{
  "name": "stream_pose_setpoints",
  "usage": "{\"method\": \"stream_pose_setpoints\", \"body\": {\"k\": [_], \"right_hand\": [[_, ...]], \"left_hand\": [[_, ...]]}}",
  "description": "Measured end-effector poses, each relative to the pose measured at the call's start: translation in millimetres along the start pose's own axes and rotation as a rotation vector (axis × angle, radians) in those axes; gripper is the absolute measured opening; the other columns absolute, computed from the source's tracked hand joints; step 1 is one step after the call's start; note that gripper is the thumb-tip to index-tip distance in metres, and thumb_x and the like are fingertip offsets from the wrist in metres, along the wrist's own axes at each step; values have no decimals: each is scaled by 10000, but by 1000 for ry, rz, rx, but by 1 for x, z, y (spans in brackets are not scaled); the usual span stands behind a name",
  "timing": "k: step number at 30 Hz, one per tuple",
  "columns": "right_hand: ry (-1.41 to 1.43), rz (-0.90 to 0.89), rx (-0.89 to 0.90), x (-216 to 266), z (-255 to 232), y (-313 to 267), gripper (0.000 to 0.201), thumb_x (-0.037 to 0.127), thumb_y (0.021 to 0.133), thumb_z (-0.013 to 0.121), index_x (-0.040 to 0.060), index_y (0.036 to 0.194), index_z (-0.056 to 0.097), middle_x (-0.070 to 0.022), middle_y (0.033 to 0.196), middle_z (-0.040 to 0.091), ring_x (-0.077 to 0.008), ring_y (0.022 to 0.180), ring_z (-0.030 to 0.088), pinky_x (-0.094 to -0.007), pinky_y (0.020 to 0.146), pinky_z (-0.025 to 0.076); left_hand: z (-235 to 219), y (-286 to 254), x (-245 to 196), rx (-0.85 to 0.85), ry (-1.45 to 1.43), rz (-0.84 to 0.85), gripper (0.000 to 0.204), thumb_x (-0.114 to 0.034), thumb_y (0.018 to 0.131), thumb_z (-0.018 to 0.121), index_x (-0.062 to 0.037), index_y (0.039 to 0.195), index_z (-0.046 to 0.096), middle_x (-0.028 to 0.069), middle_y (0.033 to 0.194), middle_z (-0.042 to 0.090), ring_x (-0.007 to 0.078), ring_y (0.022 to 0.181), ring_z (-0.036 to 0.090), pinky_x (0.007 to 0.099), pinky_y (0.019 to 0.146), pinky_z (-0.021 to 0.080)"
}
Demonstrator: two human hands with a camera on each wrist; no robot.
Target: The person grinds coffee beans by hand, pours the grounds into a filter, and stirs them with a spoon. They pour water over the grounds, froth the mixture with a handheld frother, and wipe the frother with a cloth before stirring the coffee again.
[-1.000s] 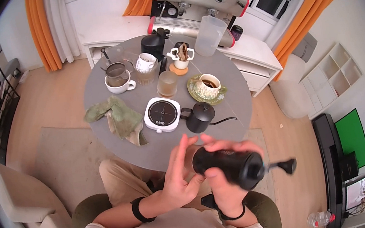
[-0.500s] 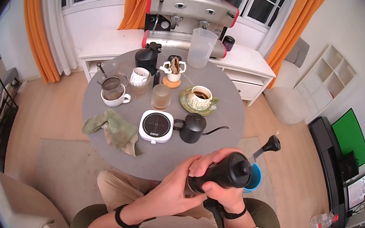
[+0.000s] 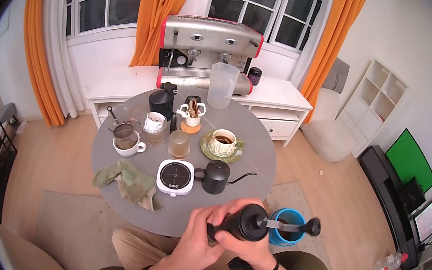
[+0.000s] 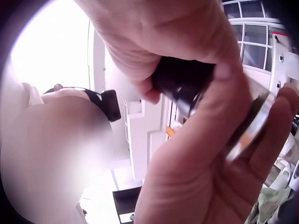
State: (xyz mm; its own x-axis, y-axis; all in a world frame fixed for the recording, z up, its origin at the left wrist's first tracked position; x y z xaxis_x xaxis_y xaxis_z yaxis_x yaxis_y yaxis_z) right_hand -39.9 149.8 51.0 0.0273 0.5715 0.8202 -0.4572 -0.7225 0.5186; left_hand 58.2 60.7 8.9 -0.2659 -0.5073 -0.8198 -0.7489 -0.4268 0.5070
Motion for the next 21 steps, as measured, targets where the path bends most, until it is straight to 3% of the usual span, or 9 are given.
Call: {"method": "stream_pose_setpoints", "body": {"k": [3,4,5,7,8,11,12,16,21], "right_hand": [[320,-79,438,12,2,2,372,116,875,820,109,1069,503,-106,899,671,-313,859,673,-465,851,527],[478,-81,674,15,9,5,321,117,887,800,106,1046,520,-100,911,684,-304,843,683,-467,830,529],[635,-86,911,21,15,4,272,118,899,780,104,1022,538,-94,923,696,-296,826,692,-470,809,531],[599,-59,946,27,28,4,206,118,891,778,92,946,581,-99,900,709,-283,783,698,-445,750,535],[515,-56,966,30,33,8,207,113,878,789,85,920,589,-98,851,705,-282,744,694,-436,718,537],[312,33,544,27,11,-13,246,98,835,822,61,866,580,-105,770,697,-274,668,682,-424,636,531],[270,0,604,22,4,-12,281,62,800,841,50,897,578,-125,777,697,-278,667,678,-419,639,537],[82,38,370,16,-2,-31,341,96,698,889,64,934,646,-53,798,693,-210,704,646,-345,663,518],[-28,11,277,14,2,-36,403,18,732,862,46,1054,621,-65,883,703,-155,747,641,-302,679,529]], "left_hand": [[-2,4,-8,556,-256,-215,523,-157,844,865,-29,1293,629,126,1154,702,305,1078,701,391,943,563],[-1,2,-15,654,-455,-111,437,-186,822,897,-58,1189,697,79,1025,749,245,977,729,365,905,570],[8,-4,-18,899,-540,-207,398,-181,824,893,-68,1163,719,82,1086,758,232,1011,733,351,910,567],[22,-13,-17,911,-575,-55,335,-174,811,900,-82,1095,748,73,1065,767,227,1022,736,350,901,568],[21,-11,-18,776,-531,74,295,-170,796,892,-106,1054,765,82,1041,768,270,992,744,365,845,579],[17,-13,-12,734,-264,-122,383,-225,801,845,-53,1113,705,104,1020,751,303,942,723,397,814,565],[15,-13,-13,631,-235,-109,417,-245,790,854,-45,1114,687,107,1027,747,306,924,729,398,799,568],[19,-19,-1,451,-142,5,455,-264,776,871,-37,1116,669,119,1013,740,319,923,728,410,791,567],[16,-15,-6,320,-134,126,534,-243,667,912,-58,1105,669,97,1033,731,339,887,724,434,770,564]]}}
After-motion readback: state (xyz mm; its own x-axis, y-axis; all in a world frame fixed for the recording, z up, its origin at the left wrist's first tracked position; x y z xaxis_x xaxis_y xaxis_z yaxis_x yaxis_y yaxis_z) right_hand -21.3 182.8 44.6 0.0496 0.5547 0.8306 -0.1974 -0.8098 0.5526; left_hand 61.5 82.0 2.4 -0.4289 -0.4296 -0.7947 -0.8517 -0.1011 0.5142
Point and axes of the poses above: each hand's wrist, its own y-axis towards the middle knuckle, its own z-axis out of the palm, x = y × z, the point moved 5 cm from there along y, towards the middle knuckle
